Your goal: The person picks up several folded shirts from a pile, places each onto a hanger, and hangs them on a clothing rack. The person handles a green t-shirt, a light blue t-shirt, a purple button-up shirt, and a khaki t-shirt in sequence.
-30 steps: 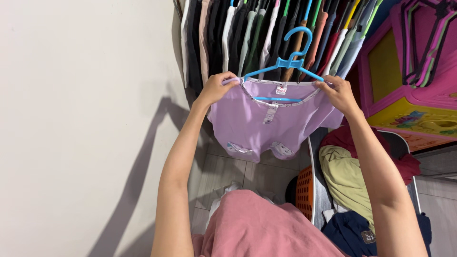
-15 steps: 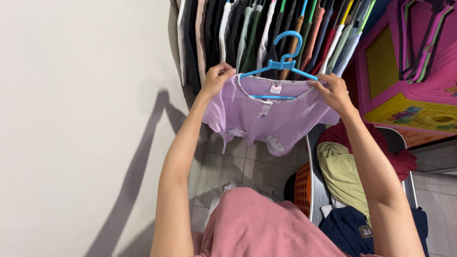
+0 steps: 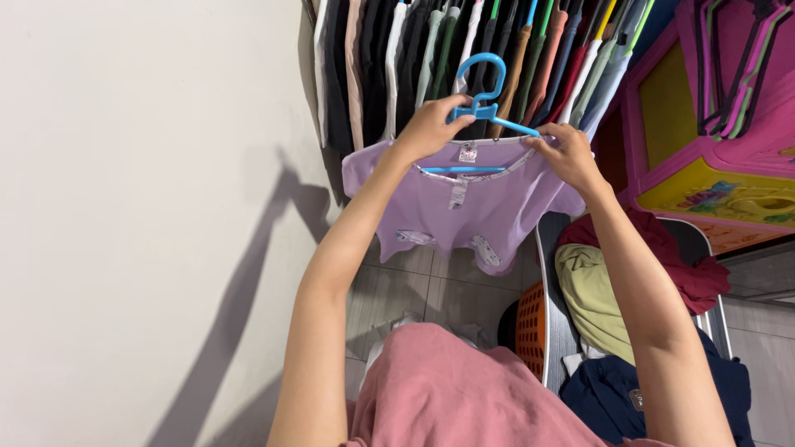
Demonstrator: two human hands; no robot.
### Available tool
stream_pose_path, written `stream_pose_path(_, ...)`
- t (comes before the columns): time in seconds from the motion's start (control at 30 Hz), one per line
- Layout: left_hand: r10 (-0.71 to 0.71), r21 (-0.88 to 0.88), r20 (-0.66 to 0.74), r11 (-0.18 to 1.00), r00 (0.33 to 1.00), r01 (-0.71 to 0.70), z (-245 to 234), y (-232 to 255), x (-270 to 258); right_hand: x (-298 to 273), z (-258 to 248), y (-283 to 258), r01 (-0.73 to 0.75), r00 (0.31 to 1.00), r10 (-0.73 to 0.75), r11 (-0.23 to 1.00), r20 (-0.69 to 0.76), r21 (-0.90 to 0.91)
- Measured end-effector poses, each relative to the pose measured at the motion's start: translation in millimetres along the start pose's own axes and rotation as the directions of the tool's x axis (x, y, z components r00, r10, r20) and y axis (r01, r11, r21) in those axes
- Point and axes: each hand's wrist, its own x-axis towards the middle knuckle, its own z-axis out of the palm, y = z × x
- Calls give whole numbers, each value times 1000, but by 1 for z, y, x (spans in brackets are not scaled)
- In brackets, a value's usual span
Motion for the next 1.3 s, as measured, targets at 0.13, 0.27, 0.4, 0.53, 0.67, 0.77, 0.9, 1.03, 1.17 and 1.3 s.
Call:
stream_pose_path(0.13,-95,16,77,995,992,94,1,0,5,-3,-12,-7,-43,997,35,994,75,98)
stream_pose_path(0.27,45,-60,11,997,999,-44,-5,-6,5,-6,-26,-4,-9,992,-2,996,127,91)
stream_pose_path(0.4,-32,-35,49,999,998,34,-7,-14,2,-5,-20,5,14,994,-25,995,110,96)
stream_pose_path(0.53,185,-128,23,975,983,-180,-8,-26,-1,0,-12,7,4,999,-19,962,49,272)
stream_pose_path(0.67,-70,-75,24,995,997,72,-20,-20,-9,3,-16,2,20,1000,-24,952,12,304)
stream_pose_path(0.77,-2,-52,-25,999,1000,1,-33,-15,-15,-2,-20,5,52,996,-63,985,65,164)
stream_pose_path(0.9,-13,-41,-71,999,997,10,-51,-14,-18,-14,-16,15,-121,948,143,988,285,-94)
stream_pose_path(1.03,-78,5,-56,997,995,78,-66,-10,-25,-27,-20,25,-267,907,288,957,306,-111)
stream_pose_path(1.17,-188,43,20,981,982,187,-72,-14,-36,-36,-33,29,-349,909,306,930,285,113)
stream_pose_path(1.3,-41,-80,39,996,998,44,-67,-20,-41,-44,-25,34,-119,993,117,990,-33,-71)
